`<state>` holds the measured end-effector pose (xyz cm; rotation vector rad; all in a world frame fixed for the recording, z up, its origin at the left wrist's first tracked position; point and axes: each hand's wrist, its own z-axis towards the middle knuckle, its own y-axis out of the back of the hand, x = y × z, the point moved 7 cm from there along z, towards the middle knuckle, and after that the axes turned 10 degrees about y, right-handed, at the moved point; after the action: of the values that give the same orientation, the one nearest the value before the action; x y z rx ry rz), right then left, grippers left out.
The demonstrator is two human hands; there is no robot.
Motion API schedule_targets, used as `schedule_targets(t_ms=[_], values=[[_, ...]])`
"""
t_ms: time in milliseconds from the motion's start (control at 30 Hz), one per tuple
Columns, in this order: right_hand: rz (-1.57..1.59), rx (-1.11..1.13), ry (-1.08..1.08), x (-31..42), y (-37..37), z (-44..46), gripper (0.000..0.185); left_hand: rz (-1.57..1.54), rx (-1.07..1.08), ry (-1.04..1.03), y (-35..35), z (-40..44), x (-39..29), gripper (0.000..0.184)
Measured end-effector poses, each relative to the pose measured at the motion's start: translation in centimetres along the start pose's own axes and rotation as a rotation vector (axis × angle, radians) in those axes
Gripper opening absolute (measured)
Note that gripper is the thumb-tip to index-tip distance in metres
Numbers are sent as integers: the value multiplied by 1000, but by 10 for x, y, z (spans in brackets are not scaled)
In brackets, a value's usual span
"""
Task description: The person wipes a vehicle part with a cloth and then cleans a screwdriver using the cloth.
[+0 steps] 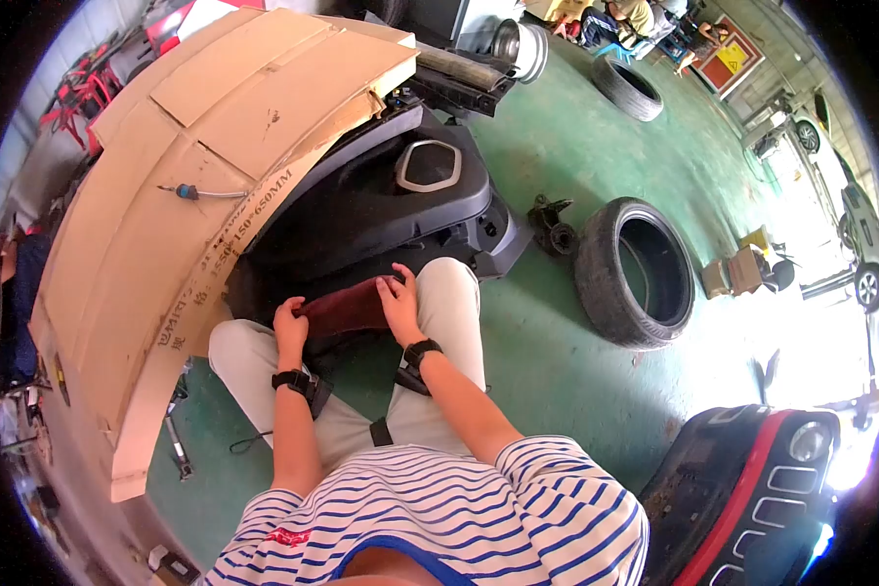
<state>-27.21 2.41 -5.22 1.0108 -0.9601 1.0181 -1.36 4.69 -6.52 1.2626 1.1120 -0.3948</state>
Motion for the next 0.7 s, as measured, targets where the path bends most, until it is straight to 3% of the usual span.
schedule_targets(t_ms=[100,167,300,367,500,567,600,667,700], values=[[76,-23,7,7,4,-1,27,141,-29,-101,-4,1,4,30],[170,35,-129,0,0,-2,29,129,58,-28,-10,1,10,21],[188,-9,-197,-1,4,-2,31,88,103,66,-13,3,12,17],[322,-2,-315,-5,3,-5,34,91,-28,-65,-5,4,2,17],[309,-104,-305,-12,3,-8,33,172,-113,-166,1,0,-4,20],[391,-126,-386,-7,2,-11,36,-114,126,352,-5,-1,9,23],[390,-126,-387,-8,4,-11,36,-113,126,353,-9,2,14,23],[427,46,-376,-7,-5,-10,31,-568,272,564,-30,3,34,27],[427,47,-377,-11,-5,-10,31,-567,271,565,-29,3,32,27]])
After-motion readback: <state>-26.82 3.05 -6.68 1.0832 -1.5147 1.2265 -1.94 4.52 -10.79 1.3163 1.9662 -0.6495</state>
